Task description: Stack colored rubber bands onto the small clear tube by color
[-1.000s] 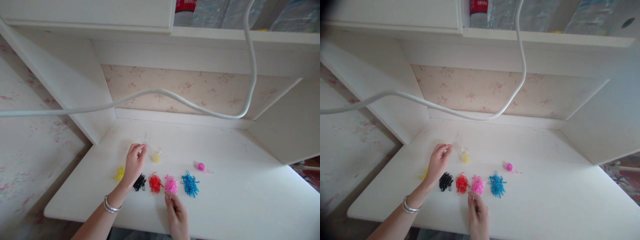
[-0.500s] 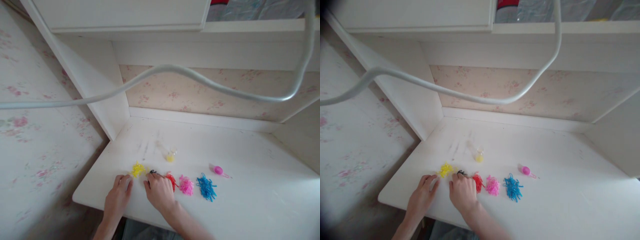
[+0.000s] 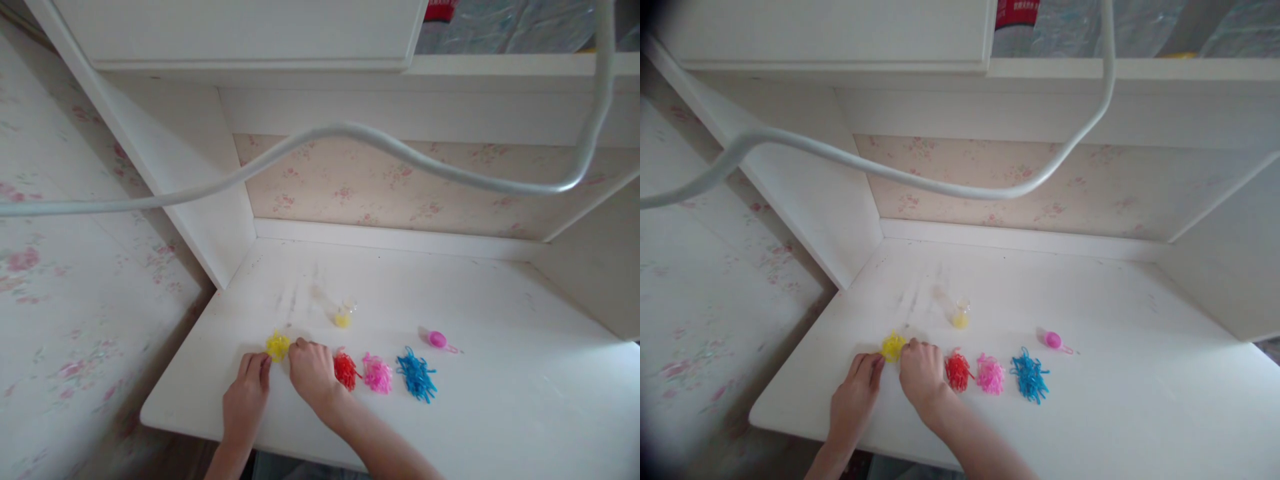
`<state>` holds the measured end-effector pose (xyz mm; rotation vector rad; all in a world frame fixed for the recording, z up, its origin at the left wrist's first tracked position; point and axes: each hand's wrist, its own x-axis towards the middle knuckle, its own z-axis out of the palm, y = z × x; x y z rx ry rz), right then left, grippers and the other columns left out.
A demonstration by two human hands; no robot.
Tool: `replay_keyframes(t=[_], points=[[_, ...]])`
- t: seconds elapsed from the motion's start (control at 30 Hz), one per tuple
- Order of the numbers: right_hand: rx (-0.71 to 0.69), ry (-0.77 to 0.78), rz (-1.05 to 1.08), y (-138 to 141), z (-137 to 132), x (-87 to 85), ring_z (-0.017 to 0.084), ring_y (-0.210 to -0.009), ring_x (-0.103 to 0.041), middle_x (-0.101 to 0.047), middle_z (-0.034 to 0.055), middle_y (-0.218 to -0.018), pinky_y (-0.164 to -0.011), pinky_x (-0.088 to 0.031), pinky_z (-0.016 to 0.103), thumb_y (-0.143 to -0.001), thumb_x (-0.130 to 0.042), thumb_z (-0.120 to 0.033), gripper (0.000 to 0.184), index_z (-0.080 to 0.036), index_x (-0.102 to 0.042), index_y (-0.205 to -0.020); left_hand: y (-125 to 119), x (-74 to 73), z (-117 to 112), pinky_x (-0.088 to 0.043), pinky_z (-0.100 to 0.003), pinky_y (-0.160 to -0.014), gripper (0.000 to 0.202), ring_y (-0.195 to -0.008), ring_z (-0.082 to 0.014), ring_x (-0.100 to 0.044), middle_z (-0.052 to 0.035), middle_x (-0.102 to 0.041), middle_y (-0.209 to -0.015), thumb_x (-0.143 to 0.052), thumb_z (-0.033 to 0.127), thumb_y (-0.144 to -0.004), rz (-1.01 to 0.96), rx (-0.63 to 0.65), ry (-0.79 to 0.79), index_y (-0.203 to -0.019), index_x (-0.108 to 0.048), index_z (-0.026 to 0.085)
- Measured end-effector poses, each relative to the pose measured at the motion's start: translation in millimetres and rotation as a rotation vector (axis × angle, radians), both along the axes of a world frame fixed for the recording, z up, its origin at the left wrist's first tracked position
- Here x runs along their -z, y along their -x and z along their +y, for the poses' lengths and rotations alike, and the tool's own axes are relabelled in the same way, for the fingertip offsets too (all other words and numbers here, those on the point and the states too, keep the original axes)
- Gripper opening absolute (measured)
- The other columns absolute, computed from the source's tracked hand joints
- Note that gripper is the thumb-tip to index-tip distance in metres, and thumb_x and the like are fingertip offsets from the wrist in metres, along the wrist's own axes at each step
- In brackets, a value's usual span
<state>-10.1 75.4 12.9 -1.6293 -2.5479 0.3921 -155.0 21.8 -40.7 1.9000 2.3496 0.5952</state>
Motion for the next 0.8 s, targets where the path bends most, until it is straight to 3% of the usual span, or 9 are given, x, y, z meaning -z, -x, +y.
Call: replay_keyframes(t=[0.13,0.47,0.63,0.8], points=[[0.043,0.000,0.121,-10.1,1.5,-4.9,0.017,-0.070,-0.065,-0.067,0.0029,-0.084,-0.057,-0.040,0.023,-0.089,-0.042,-0.019,0.025,-0.021,-0.066,-0.083,6.4,5.9,1.2,-0.044,-0.022,-0.059,0.026,-0.077,-0.0135,-0.064,-0.0020,-0.065,-0.099,-0.036,0.037,-0.094,-0.135,-0.036,-0.093,-0.100,-0.056,0.021],[0.185,0.122,0.674,-80.4,3.8,-25.1,0.013,-0.072,-0.059,-0.066,0.0017,-0.080,-0.066,-0.040,0.022,-0.092,-0.045,-0.032,0.028,-0.023,-0.071,-0.088,8.0,4.3,8.4,-0.044,-0.024,-0.061,0.025,-0.071,-0.0132,-0.063,0.0020,-0.068,-0.096,-0.042,0.041,-0.090,-0.274,-0.120,0.057,-0.105,-0.056,0.027],[0.358,0.100,0.796,-94.9,6.1,-28.6,0.014,-0.064,-0.055,-0.066,0.0029,-0.079,-0.059,-0.039,0.023,-0.089,-0.049,-0.042,0.031,-0.021,-0.072,-0.091,10.9,7.0,9.6,-0.048,-0.026,-0.071,0.028,-0.078,-0.0143,-0.063,0.0003,-0.066,-0.105,-0.040,0.042,-0.091,-0.318,-0.027,-0.036,-0.103,-0.059,0.026],[0.435,0.026,0.868,-103.4,12.7,-28.3,0.015,-0.070,-0.057,-0.068,0.0041,-0.083,-0.063,-0.042,0.025,-0.087,-0.051,-0.045,0.032,-0.020,-0.071,-0.093,13.2,9.3,10.6,-0.050,-0.030,-0.077,0.032,-0.087,-0.0175,-0.063,-0.0019,-0.066,-0.103,-0.038,0.045,-0.090,-0.347,0.002,-0.097,-0.098,-0.062,0.024]])
